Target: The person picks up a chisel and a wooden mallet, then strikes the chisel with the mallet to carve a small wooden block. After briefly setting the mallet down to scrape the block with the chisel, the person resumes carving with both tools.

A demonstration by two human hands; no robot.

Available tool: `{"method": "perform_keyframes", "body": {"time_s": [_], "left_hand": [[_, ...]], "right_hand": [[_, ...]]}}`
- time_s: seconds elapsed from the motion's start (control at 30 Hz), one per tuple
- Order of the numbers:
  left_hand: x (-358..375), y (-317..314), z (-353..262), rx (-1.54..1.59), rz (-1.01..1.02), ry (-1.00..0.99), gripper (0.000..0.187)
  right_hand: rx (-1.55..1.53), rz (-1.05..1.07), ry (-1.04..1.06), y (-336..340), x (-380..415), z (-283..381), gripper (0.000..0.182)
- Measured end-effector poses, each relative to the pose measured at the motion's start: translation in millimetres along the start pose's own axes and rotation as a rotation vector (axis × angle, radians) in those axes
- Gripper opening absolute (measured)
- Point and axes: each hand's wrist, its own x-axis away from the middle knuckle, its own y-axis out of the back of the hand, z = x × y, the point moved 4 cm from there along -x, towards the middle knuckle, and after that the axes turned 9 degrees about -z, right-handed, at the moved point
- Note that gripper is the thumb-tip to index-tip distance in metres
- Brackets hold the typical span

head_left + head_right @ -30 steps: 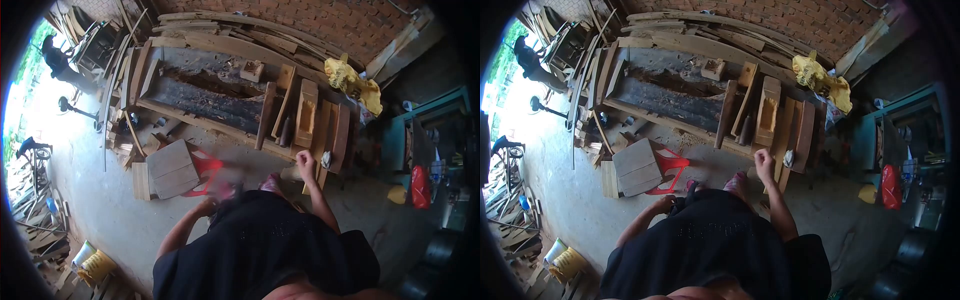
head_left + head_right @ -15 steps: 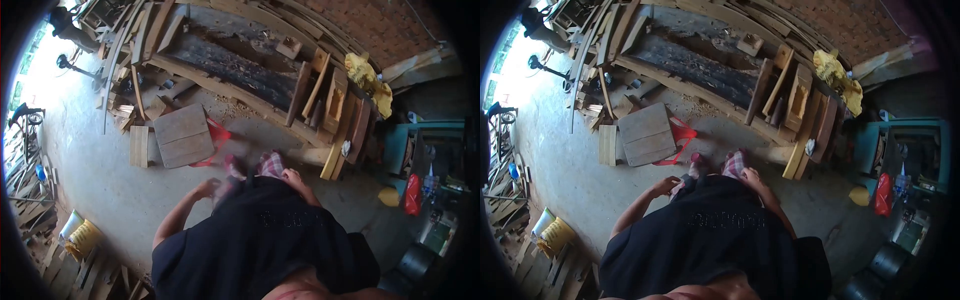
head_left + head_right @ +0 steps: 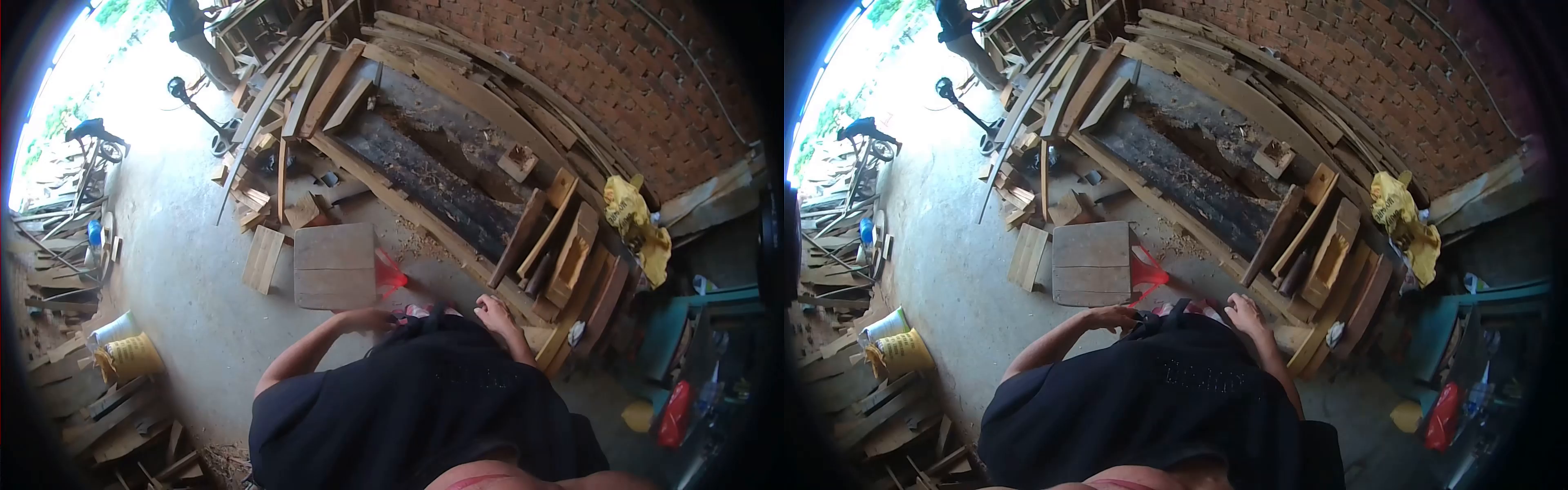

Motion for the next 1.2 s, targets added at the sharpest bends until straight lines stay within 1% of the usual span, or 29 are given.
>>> {"method": "perform_keyframes", "body": {"time_s": [0.03, 0.1, 0.13, 0.2, 0.23, 0.3, 0.33, 0.37, 0.4, 0.43, 0.5, 0.57, 0.6, 0.63, 0.67, 0.7, 0.77, 0.8, 0.83, 0.87, 0.93, 0.97, 1.0, 1.03, 1.07, 1.1, 1.13, 1.17, 1.2], "left_hand": [[-22, 0, 9, 0.002, -0.015, -0.001, 0.051], [-78, 1, 23, -0.111, -0.083, -0.337, 0.045], [-80, -1, 8, -0.105, -0.091, -0.332, 0.045], [-92, 1, -37, -0.521, -0.24, -0.401, 0.038], [-97, 3, -50, -0.513, -0.25, -0.402, 0.038], [-107, 2, -78, -0.553, -0.312, -0.53, 0.036], [-115, 5, -88, -0.544, -0.32, -0.533, 0.036], [-122, 5, -98, -0.466, -0.23, -0.674, 0.034], [-127, 8, -107, -0.392, -0.144, -0.81, 0.033], [-135, 16, -116, -0.39, -0.169, -0.808, 0.033], [-147, 22, -123, -0.556, -0.04, -0.823, 0.034], [-250, 21, -74, -0.581, 0.052, -0.935, 0.029], [-255, 20, -90, -0.855, 0.059, -0.952, 0.025], [-257, 23, -107, -1.138, 0.084, -0.954, 0.022], [-261, 20, -118, -1.116, 0.084, -0.938, 0.022], [-269, 21, -129, -1.079, -0.01, -0.873, 0.021], [-285, 32, -150, -1.019, -0.2, -0.743, 0.019], [-289, 41, -157, -0.99, -0.294, -0.676, 0.019], [-284, 46, -162, -0.952, -0.38, -0.61, 0.019], [-279, 48, -168, -0.94, -0.376, -0.602, 0.019], [-256, 64, -191, -0.958, -0.362, -0.551, 0.021], [-258, 72, -190, -0.954, -0.362, -0.546, 0.021], [-261, 74, -187, -0.944, -0.299, -0.58, 0.023], [-268, 74, -182, -0.94, -0.225, -0.621, 0.025], [-277, 77, -173, -0.945, -0.153, -0.646, 0.028], [-291, 74, -164, -0.96, -0.052, -0.686, 0.032], [-286, 77, -162, -1.111, -0.026, -0.865, 0.035], [-277, 78, -157, -1.244, 0.018, -1.077, 0.039], [-303, 79, -139, -1.071, 0.078, -0.821, 0.041]], "right_hand": [[-0.034, -0.05, -0.014, 12, -8, 4, 0.026], [-0.021, -0.038, -0.039, 22, -23, 1, 0.026], [-0.066, -0.035, -0.053, 25, -22, -2, 0.026], [-0.098, -0.033, -0.073, 34, -22, -2, 0.028], [-0.092, -0.028, -0.063, 37, -23, -3, 0.028], [-0.202, -0.022, -0.112, 48, -17, -10, 0.028], [-0.253, -0.06, -0.105, 51, -16, -17, 0.024], [-0.248, -0.053, -0.099, 52, -14, -25, 0.024], [-0.396, -0.131, -0.168, 56, -15, -34, 0.022], [-0.542, -0.204, -0.229, 58, -21, -48, 0.019], [-0.502, -0.323, -0.228, 55, -31, -84, 0.022], [-0.505, -0.351, -0.405, 63, -40, -84, 0.036], [-0.496, -0.305, -0.391, 70, -47, -70, 0.036], [-0.405, -0.321, -0.437, 77, -52, -60, 0.043], [-0.316, -0.343, -0.49, 78, -54, -55, 0.049], [-0.155, -0.386, -0.36, 65, -63, -89, 0.056], [0.139, -0.454, -0.154, 58, -78, -117, 0.058], [0.059, -0.36, -0.315, 60, -85, -121, 0.058], [0.098, -0.369, -0.313, 54, -95, -134, 0.055], [0.105, -0.348, -0.329, 50, -100, -149, 0.054], [0.112, -0.318, -0.336, 54, -116, -143, 0.054], [0.106, -0.279, -0.46, 57, -122, -139, 0.056], [0.099, -0.241, -0.591, 61, -127, -129, 0.058], [0.094, -0.243, -0.609, 51, -139, -144, 0.058], [0.145, -0.312, -0.499, 45, -148, -154, 0.06], [0.2, -0.389, -0.421, 41, -136, -164, 0.062], [0.321, -0.543, -0.221, 53, -135, -128, 0.062], [0.118, -0.319, -0.602, 68, -144, -95, 0.059], [0.169, -0.4, -0.557, 72, -144, -76, 0.058]]}}
